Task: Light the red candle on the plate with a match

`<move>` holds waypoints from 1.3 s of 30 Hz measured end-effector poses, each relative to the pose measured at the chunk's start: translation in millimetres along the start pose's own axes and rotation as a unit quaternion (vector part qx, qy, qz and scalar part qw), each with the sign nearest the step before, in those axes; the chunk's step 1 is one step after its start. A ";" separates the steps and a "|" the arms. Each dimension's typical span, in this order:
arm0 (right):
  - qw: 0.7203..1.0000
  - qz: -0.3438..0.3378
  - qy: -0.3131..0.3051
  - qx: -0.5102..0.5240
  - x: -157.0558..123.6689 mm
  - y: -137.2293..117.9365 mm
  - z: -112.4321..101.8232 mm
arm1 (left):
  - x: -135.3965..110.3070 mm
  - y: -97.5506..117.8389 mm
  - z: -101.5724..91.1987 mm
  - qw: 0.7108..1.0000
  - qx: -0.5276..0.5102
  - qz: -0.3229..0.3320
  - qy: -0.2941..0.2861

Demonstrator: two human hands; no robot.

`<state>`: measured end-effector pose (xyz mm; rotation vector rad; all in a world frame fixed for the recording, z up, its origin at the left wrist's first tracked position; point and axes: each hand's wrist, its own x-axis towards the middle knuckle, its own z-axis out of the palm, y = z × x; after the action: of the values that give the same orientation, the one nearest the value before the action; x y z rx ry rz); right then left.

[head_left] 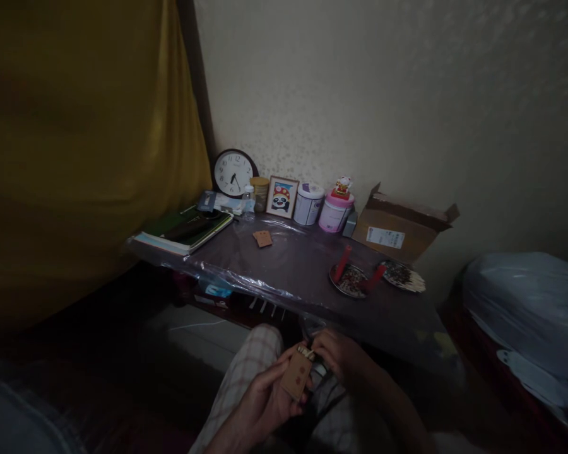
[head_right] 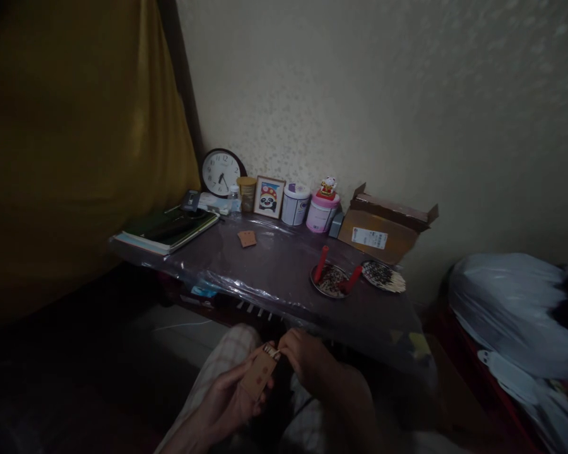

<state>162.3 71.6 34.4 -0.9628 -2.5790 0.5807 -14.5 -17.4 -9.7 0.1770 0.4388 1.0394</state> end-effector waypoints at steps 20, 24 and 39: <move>0.785 0.269 0.160 0.535 1.8 -17.1 24.5 | 8.1 0.1 -7.7 0.999 0.017 0.023 -0.034; 0.780 0.261 0.200 0.533 2.2 -15.7 16.5 | 8.4 0.5 -8.0 0.999 0.028 0.026 -0.037; 0.876 0.263 0.226 0.335 2.1 -61.7 -18.6 | 7.0 3.5 -4.5 0.998 0.025 0.047 -0.031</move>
<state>135.3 35.3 80.3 -1.3228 -1.5090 1.1291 -16.2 -9.9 -14.4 0.2757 0.4041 1.1120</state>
